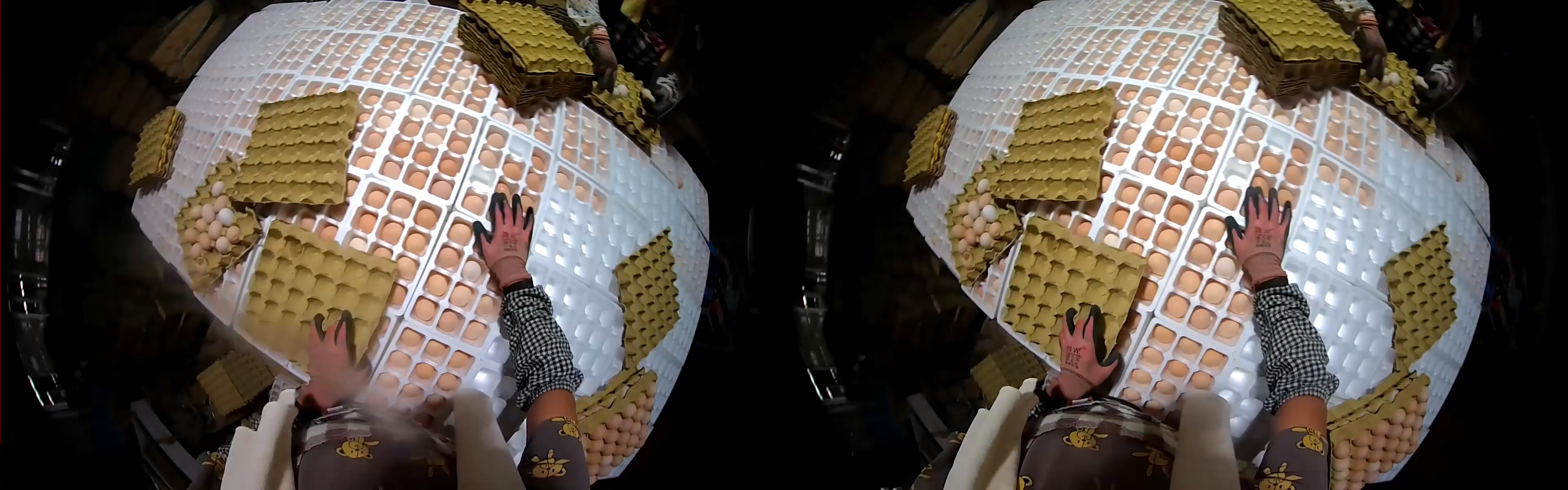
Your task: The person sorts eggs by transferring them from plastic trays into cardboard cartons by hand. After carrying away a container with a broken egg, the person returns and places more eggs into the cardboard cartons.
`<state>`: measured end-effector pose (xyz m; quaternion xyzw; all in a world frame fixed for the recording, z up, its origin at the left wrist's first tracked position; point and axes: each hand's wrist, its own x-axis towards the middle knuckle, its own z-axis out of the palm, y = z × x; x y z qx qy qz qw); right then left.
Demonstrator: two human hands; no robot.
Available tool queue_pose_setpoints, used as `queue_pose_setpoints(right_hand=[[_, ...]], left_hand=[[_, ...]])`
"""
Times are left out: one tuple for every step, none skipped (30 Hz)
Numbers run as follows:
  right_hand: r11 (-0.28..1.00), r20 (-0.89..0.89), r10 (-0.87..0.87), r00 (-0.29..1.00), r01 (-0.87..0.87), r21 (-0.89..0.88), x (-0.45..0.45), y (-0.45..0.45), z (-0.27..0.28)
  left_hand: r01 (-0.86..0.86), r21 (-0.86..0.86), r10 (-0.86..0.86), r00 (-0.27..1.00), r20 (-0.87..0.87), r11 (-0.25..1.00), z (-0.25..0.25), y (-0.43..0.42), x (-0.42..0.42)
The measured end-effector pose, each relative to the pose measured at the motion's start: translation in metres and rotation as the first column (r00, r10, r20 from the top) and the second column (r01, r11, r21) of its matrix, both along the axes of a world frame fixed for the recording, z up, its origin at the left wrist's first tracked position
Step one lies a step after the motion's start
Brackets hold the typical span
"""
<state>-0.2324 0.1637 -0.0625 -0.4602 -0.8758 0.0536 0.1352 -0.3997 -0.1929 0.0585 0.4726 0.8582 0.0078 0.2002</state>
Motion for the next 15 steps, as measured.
queue_pose_setpoints(right_hand=[[0.999, 0.078, -0.013, 0.997, 0.010, 0.044, -0.001, -0.001, 0.001], [1.000, 0.044, -0.018, 0.999, 0.017, 0.025, -0.002, 0.002, 0.002], [1.000, 0.023, -0.029, 0.999, 0.029, -0.005, 0.000, 0.000, 0.001], [1.000, -0.019, -0.018, 1.000, 0.018, -0.012, 0.001, -0.002, 0.009], [0.999, -0.091, -0.028, 0.995, 0.024, -0.040, 0.003, -0.002, 0.007], [1.000, -0.228, -0.005, 0.974, 0.006, 0.004, 0.005, -0.006, 0.003], [0.998, -0.357, 0.024, 0.934, -0.005, 0.055, 0.005, -0.011, 0.003], [0.999, -0.449, 0.011, 0.894, 0.012, 0.049, 0.002, -0.027, 0.016], [0.998, -0.489, -0.023, 0.872, 0.049, 0.040, 0.001, -0.044, 0.015], [1.000, -0.507, -0.020, 0.862, 0.028, 0.007, -0.002, -0.066, 0.025], [1.000, -0.525, -0.020, 0.851, 0.008, -0.024, -0.009, -0.090, 0.040], [0.996, -0.543, -0.052, 0.838, 0.006, -0.088, -0.014, -0.116, 0.049], [0.988, -0.557, -0.090, 0.826, 0.005, -0.152, -0.020, -0.145, 0.056], [0.982, -0.529, -0.109, 0.841, 0.009, -0.188, -0.027, -0.171, 0.062], [0.981, -0.497, -0.113, 0.860, 0.019, -0.191, -0.029, -0.195, 0.057]], left_hand=[[-0.025, 0.074, 0.020, 0.998, 0.067, 0.997, 0.016, 0.003, -0.005], [0.005, 0.243, -0.016, 0.999, 0.044, 0.970, 0.009, -0.017, -0.019], [-0.084, 0.165, 0.066, 0.992, 0.107, 0.983, 0.007, -0.042, -0.036], [-0.103, 0.227, 0.059, 0.979, 0.195, 0.968, 0.029, -0.054, -0.050], [-0.124, 0.289, 0.039, 0.959, 0.281, 0.949, 0.067, -0.049, -0.060], [0.009, 0.412, -0.102, 0.973, 0.205, 0.911, 0.106, -0.041, -0.068], [0.143, 0.523, -0.235, 0.965, 0.113, 0.841, 0.144, -0.022, -0.080], [0.274, 0.612, -0.315, 0.948, -0.042, 0.742, 0.161, -0.003, -0.095], [0.404, 0.668, -0.371, 0.907, -0.201, 0.625, 0.171, 0.018, -0.116], [0.483, 0.575, -0.363, 0.876, -0.318, 0.661, 0.173, 0.039, -0.147], [0.547, 0.470, -0.363, 0.827, -0.429, 0.693, 0.169, 0.060, -0.182], [0.619, 0.443, -0.391, 0.770, -0.504, 0.648, 0.158, 0.082, -0.219], [0.687, 0.410, -0.415, 0.705, -0.574, 0.600, 0.139, 0.101, -0.256], [0.708, 0.367, -0.459, 0.685, -0.567, 0.603, 0.115, 0.116, -0.290], [0.732, 0.326, -0.500, 0.659, -0.561, 0.599, 0.088, 0.126, -0.316]])
